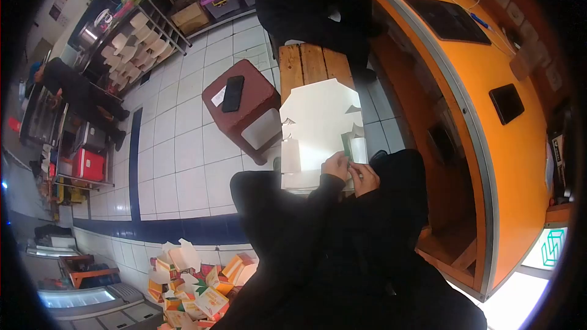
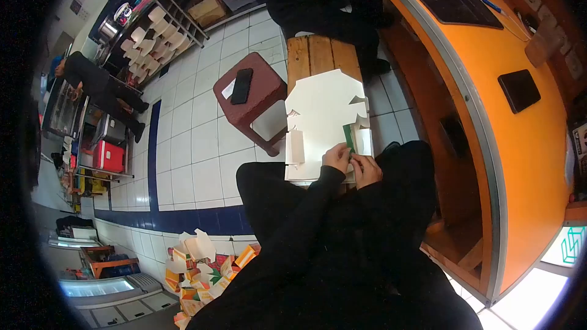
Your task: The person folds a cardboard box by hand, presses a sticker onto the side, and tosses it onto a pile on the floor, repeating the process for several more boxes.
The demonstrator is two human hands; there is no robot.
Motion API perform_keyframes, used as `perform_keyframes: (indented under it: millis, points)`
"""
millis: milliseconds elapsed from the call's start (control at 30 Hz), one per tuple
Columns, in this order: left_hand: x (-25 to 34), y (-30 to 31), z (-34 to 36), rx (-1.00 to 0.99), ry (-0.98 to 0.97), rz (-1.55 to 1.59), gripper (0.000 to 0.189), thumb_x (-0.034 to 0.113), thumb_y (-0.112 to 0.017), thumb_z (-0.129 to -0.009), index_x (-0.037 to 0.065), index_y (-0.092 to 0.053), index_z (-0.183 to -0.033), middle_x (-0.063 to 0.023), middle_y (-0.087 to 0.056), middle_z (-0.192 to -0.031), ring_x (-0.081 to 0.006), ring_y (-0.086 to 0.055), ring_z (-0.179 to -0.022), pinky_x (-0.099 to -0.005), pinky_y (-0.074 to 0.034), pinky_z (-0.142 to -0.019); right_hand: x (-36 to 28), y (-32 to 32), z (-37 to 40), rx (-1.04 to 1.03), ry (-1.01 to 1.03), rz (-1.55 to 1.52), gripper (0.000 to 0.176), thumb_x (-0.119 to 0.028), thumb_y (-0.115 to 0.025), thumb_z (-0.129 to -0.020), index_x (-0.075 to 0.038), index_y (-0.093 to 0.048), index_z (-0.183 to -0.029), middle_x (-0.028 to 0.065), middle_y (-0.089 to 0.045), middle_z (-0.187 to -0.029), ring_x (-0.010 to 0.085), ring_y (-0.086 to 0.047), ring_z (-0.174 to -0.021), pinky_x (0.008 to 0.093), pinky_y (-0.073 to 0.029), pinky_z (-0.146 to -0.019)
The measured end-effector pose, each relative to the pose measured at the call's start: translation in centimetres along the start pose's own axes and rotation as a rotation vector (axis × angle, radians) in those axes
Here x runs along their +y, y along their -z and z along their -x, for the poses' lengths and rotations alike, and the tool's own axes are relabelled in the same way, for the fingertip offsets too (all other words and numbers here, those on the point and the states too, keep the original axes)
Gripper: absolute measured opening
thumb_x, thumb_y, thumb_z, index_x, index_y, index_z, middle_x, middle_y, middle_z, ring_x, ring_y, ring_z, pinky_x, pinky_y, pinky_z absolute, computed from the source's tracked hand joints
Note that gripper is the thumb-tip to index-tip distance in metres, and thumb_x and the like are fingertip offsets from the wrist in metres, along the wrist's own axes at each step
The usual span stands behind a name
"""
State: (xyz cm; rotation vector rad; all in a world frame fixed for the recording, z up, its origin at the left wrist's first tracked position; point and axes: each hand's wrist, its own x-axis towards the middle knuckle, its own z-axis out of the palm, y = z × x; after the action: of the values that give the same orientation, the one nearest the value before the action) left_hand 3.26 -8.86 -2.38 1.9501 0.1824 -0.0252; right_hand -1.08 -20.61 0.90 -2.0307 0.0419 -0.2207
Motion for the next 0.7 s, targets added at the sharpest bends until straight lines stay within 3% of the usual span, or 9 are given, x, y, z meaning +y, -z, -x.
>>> perform_keyframes:
  millis: [133, 233, 333, 400, 467, 533, 633, 667, 700]
  points:
    - [1.0, 0.2, 1.3, 0.006, -0.062, -0.049, 0.030, 0.025, -0.059, -0.090, 0.005, -0.065, -0.112, -0.0213, -0.069, -0.089, -0.0357, -0.069, -0.084, -0.0418, -0.053, -0.074, 0.8, -0.3, -0.4, 0.083, -0.032, 0.049, 0.016, -0.014, -0.066, -0.089, -0.004, -0.070, -0.101, 0.0118, -0.069, -0.093, 0.0236, -0.069, -0.081, 0.0328, -0.055, -0.069]
    - [2.1, 0.8, 2.5, -0.072, -0.120, -0.170, 0.026, 0.012, -0.062, -0.089, 0.000, -0.066, -0.112, -0.0182, -0.072, -0.089, -0.0278, -0.072, -0.081, -0.0356, -0.055, -0.072, 1.7, -0.5, -0.7, 0.099, -0.081, 0.066, 0.018, -0.016, -0.067, -0.089, -0.004, -0.069, -0.101, 0.0116, -0.069, -0.092, 0.0225, -0.069, -0.077, 0.0321, -0.055, -0.066]
    - [2.1, 1.6, 2.5, -0.163, -0.115, 0.019, 0.028, 0.010, -0.061, -0.088, 0.002, -0.065, -0.115, -0.0162, -0.071, -0.097, -0.0288, -0.070, -0.085, -0.0368, -0.054, -0.077, 1.3, -0.4, -1.6, 0.069, -0.144, 0.066, 0.021, -0.016, -0.066, -0.088, -0.003, -0.067, -0.105, 0.0118, -0.069, -0.089, 0.0207, -0.070, -0.075, 0.0318, -0.055, -0.064]
    - [1.1, 3.5, 2.2, -0.012, -0.361, -0.099, 0.031, 0.007, -0.060, -0.086, 0.003, -0.064, -0.117, -0.0144, -0.070, -0.106, -0.0290, -0.069, -0.089, -0.0379, -0.053, -0.082, 1.5, -0.6, -1.6, 0.038, -0.228, 0.051, 0.022, -0.015, -0.066, -0.089, -0.003, -0.066, -0.107, 0.0119, -0.069, -0.088, 0.0201, -0.070, -0.075, 0.0319, -0.055, -0.064]
    - [1.9, 7.4, 1.7, 0.207, -0.362, -0.230, 0.026, 0.005, -0.059, -0.087, 0.005, -0.066, -0.111, -0.0124, -0.068, -0.100, -0.0257, -0.067, -0.086, -0.0365, -0.052, -0.079, 3.5, -1.1, -1.4, 0.016, -0.256, 0.037, 0.024, -0.014, -0.063, -0.090, -0.002, -0.063, -0.111, 0.0139, -0.067, -0.089, 0.0237, -0.069, -0.076, 0.0343, -0.055, -0.067]
    - [2.7, 11.7, 1.1, 0.467, -0.274, -0.279, 0.020, 0.011, -0.062, -0.090, 0.004, -0.065, -0.108, -0.0109, -0.067, -0.093, -0.0215, -0.066, -0.085, -0.0340, -0.051, -0.073, 4.1, -1.2, -1.5, 0.063, -0.294, -0.084, 0.022, -0.012, -0.062, -0.090, -0.001, -0.063, -0.109, 0.0147, -0.067, -0.091, 0.0249, -0.069, -0.076, 0.0350, -0.055, -0.067]
    - [-3.2, 15.6, -0.4, 0.477, 0.075, -0.063, 0.027, 0.021, -0.060, -0.094, 0.005, -0.063, -0.115, -0.0091, -0.067, -0.096, -0.0204, -0.065, -0.085, -0.0331, -0.051, -0.071, 4.7, -1.3, -1.5, 0.119, -0.259, -0.176, 0.020, -0.009, -0.060, -0.090, 0.000, -0.062, -0.107, 0.0160, -0.066, -0.094, 0.0274, -0.069, -0.077, 0.0358, -0.055, -0.067]
    - [-5.1, 15.9, -0.8, 0.481, 0.071, -0.066, 0.027, 0.021, -0.060, -0.094, 0.005, -0.063, -0.115, -0.0091, -0.067, -0.096, -0.0204, -0.065, -0.085, -0.0331, -0.051, -0.071, 4.7, -1.4, -1.6, 0.131, -0.193, -0.147, 0.019, -0.009, -0.060, -0.090, 0.000, -0.062, -0.106, 0.0164, -0.065, -0.094, 0.0287, -0.069, -0.078, 0.0359, -0.055, -0.067]
    - [-6.4, 16.0, -1.1, 0.178, 0.177, 0.289, 0.033, 0.026, -0.059, -0.096, 0.005, -0.060, -0.121, -0.0081, -0.066, -0.101, -0.0195, -0.064, -0.086, -0.0323, -0.051, -0.071, 4.3, -1.6, -1.8, 0.142, -0.127, -0.116, 0.018, -0.008, -0.061, -0.089, 0.001, -0.062, -0.105, 0.0168, -0.064, -0.095, 0.0300, -0.068, -0.078, 0.0359, -0.055, -0.066]
